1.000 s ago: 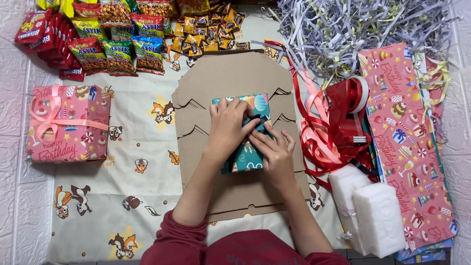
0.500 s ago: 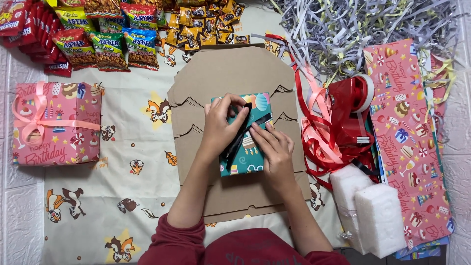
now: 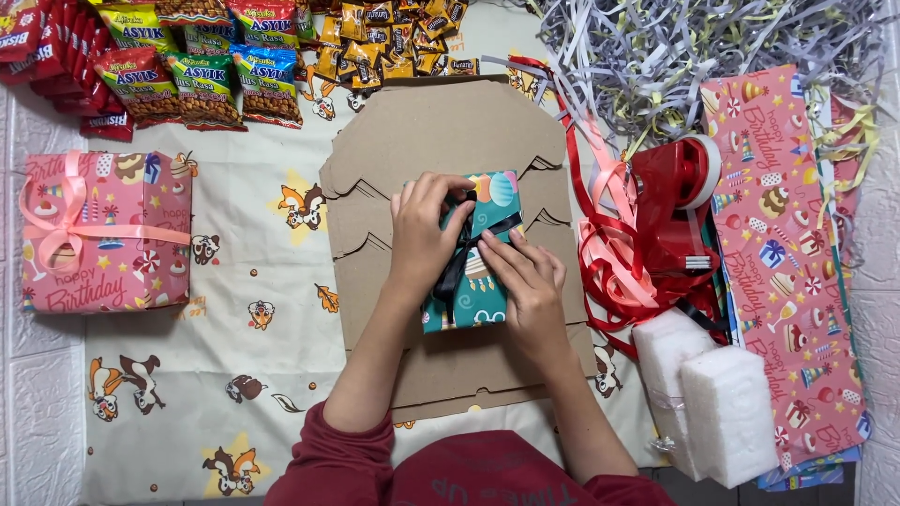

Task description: Tying a ribbon on a gift box and applying small decorative stickers to a cardboard cutout.

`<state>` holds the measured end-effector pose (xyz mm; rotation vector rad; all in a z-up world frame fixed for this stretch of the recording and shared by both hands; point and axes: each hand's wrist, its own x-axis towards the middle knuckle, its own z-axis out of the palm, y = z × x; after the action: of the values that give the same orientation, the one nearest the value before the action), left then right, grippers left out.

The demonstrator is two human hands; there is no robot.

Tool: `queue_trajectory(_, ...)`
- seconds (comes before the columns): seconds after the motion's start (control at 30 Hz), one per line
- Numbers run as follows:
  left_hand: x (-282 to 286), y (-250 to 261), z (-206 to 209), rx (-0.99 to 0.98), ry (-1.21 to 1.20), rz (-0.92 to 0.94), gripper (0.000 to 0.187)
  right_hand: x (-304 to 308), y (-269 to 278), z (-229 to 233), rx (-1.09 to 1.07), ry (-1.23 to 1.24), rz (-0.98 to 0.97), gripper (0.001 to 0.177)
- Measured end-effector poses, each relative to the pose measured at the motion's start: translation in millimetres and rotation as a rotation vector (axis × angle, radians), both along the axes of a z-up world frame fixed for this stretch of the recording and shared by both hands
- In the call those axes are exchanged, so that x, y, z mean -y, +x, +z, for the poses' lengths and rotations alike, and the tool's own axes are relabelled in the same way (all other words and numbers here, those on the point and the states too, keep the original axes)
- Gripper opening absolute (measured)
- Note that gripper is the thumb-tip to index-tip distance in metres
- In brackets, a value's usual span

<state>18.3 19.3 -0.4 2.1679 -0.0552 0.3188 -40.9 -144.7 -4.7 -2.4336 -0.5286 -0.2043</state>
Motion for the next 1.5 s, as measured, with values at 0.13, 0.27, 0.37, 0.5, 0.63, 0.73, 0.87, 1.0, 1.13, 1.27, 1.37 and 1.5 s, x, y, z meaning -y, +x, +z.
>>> queue_trajectory(0.13,-0.2,0.2,1.6,-0.008,-0.014,0.002,0.017,-3.0,-0.8,2.8,0.006,0.032,0.004,0.043)
queue_trajectory(0.27,-5.8,1.2,8.9,0.000,-0.112,0.000,0.013,-3.9,-0.8,3.1,0.036,0.075,0.003,0.048)
queue_trajectory(0.37,-17.0,1.6,19.2,0.010,-0.277,-0.056,0.016,-2.2,0.0,-0.7,0.028,0.112,0.000,0.050)
queue_trajectory(0.5,-39.7,0.9,27.2,0.071,-0.262,-0.079,0.015,-0.3,-2.7,-6.8,0.080,0.252,-0.062,0.054)
queue_trajectory(0.63,-58.6,4.6,20.7,0.103,-0.260,0.020,0.018,5.7,-0.1,-16.5,0.100,0.443,-0.135,0.039)
queue_trajectory(0.73,-59.3,8.4,1.0,0.163,-0.276,0.216,0.021,8.1,5.6,-26.3,-0.042,0.741,-0.174,0.033)
queue_trajectory(0.87,-47.7,12.7,-33.0,0.138,-0.473,0.304,0.025,4.7,14.8,-36.4,-0.315,1.087,-0.168,0.053)
queue_trajectory(1.0,-27.6,13.9,-40.6,0.084,-0.937,0.190,0.037,-3.5,15.3,-18.9,-0.397,1.027,-0.052,0.070)
queue_trajectory(1.13,-19.8,13.4,-42.8,0.089,-1.018,0.128,0.040,1.7,18.5,-28.7,-0.438,0.986,0.052,0.078)
queue_trajectory(1.27,-14.6,11.6,-43.0,0.096,-1.059,0.063,0.042,4.2,18.4,-31.9,-0.493,0.979,0.117,0.087)
queue_trajectory(1.37,-13.0,10.6,-44.9,0.083,-1.032,0.051,0.042,4.5,18.7,-35.1,-0.513,0.979,0.146,0.091)
queue_trajectory(1.5,-13.7,10.8,-47.4,0.081,-1.020,0.052,0.039,4.5,18.5,-33.8,-0.531,0.972,0.151,0.092)
